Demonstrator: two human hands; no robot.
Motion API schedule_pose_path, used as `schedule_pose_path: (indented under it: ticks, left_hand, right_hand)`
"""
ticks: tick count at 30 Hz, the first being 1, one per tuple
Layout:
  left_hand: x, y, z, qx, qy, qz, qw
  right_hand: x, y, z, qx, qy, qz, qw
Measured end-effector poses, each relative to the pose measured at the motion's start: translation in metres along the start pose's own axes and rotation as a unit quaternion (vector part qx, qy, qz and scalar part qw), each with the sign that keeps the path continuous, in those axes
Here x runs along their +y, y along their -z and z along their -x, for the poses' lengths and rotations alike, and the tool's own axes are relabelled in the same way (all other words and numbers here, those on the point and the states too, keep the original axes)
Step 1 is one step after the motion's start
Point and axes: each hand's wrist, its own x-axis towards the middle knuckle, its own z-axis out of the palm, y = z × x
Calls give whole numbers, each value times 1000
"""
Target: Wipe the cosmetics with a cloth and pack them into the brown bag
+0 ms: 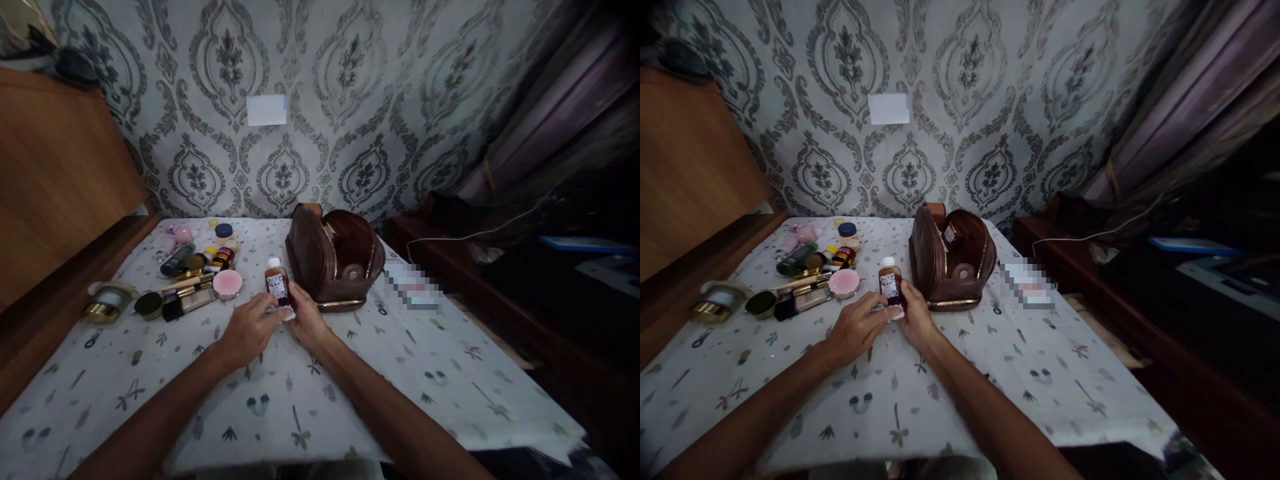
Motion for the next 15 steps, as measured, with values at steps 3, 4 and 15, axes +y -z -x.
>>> schedule_pose_path:
  ticks: [3, 4, 15]
  left_hand:
    - [-2, 0, 0, 6, 14, 24, 1000]
    - [-3, 0, 0, 14, 27, 43, 999]
    - [-21, 6, -5, 134, 227, 154, 952]
  right_hand:
    - [-3, 1, -2, 7, -6, -27, 1000]
    - [-4, 0, -2, 12, -20, -37, 999]
    - [-3, -9, 15, -70, -109, 28, 991]
